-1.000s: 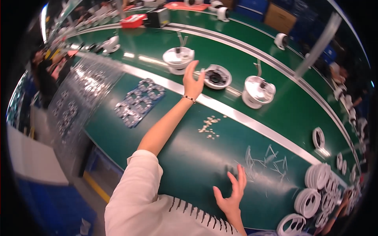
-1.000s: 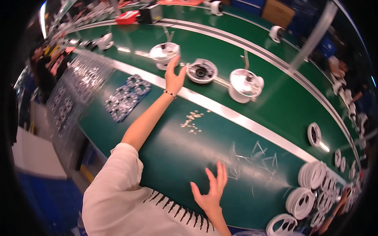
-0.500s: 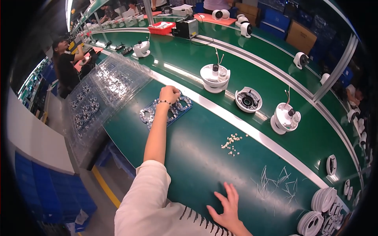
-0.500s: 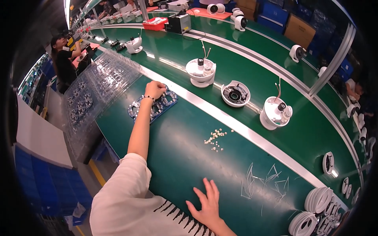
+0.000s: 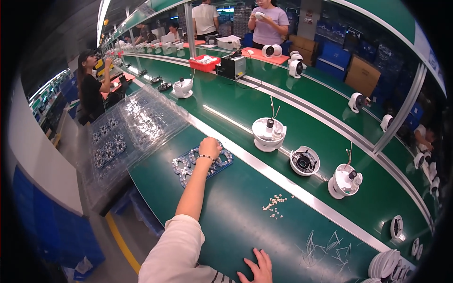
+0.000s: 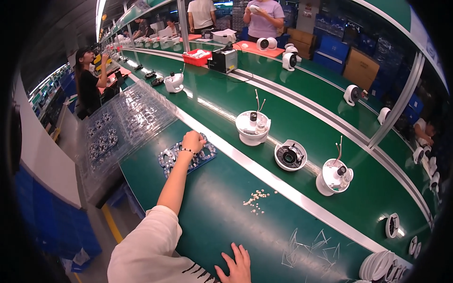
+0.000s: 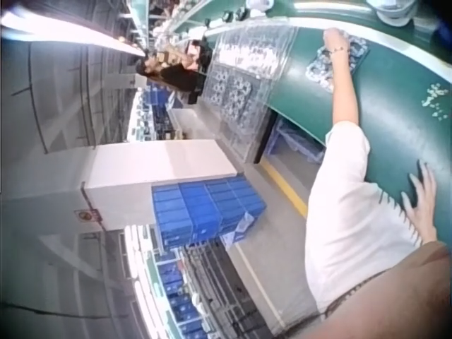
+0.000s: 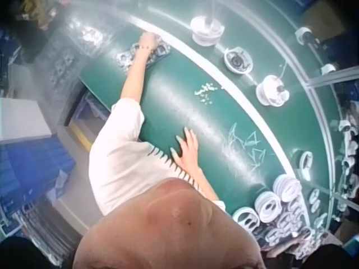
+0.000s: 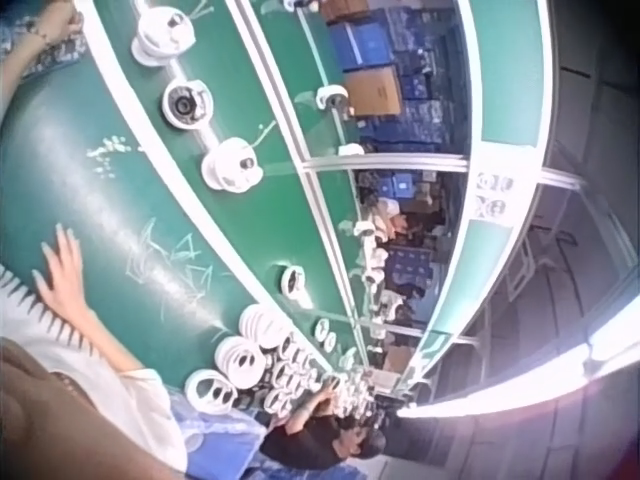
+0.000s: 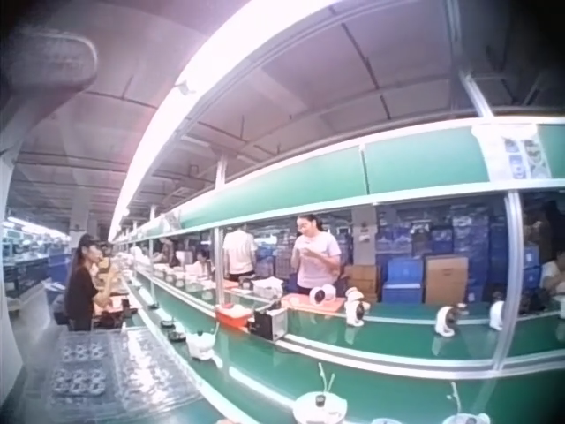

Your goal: Assembling electronic components for security cameras on an industrial assembly line.

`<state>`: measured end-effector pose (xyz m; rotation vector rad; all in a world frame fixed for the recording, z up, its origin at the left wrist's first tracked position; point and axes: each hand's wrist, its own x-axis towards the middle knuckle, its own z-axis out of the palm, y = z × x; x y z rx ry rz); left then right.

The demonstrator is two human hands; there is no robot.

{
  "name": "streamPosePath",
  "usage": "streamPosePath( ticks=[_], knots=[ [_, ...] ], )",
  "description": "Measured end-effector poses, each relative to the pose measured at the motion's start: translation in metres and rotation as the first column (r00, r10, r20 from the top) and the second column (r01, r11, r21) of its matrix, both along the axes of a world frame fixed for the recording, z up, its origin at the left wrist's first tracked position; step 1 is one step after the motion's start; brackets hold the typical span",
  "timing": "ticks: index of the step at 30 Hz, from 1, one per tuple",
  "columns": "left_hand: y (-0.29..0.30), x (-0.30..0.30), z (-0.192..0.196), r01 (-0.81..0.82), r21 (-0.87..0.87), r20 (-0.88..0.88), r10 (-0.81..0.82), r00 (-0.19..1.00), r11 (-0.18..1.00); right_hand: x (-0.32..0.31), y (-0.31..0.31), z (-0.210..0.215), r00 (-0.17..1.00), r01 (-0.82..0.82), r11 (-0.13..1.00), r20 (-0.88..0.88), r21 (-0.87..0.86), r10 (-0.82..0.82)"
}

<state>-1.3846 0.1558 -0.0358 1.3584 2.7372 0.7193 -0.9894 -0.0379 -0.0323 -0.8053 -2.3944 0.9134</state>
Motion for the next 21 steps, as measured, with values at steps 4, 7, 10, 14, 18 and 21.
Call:
streamPosePath(
  ticks=[4, 7, 10, 14, 18, 21],
  knots=[
    [0.002, 0.003, -0.009, -0.013, 0.048, -0.060, 0.016, 0.998, 0.999, 0.000, 0.002, 0.000, 1.000, 0.013, 1.000, -0.006, 0.012, -0.013],
    [0.003, 0.009, -0.014, 0.000, 0.096, -0.069, 0.006, 0.998, 0.995, 0.001, 0.001, -0.001, 1.000, 0.018, 0.999, 0.004, 0.035, -0.018],
    [-0.001, 0.005, -0.020, -0.015, 0.120, -0.093, 0.026, 0.995, 0.993, 0.005, 0.002, -0.006, 1.000, 0.005, 1.000, -0.025, 0.010, -0.004],
    [-0.003, 0.003, -0.016, -0.032, 0.191, 0.012, 0.030, 0.999, 0.981, 0.003, 0.000, -0.007, 1.000, 0.019, 1.000, -0.017, 0.023, -0.019],
    [-0.006, 0.012, -0.010, 0.042, 0.375, -0.105, -0.003, 0.994, 0.926, 0.001, 0.000, -0.009, 1.000, 0.012, 1.000, -0.017, 0.028, -0.012],
    [-0.007, 0.053, 0.018, 0.186, 0.597, -0.137, -0.129, 0.982, 0.780, 0.002, -0.001, -0.006, 1.000, 0.017, 1.000, -0.019, 0.006, -0.017]
  ],
)
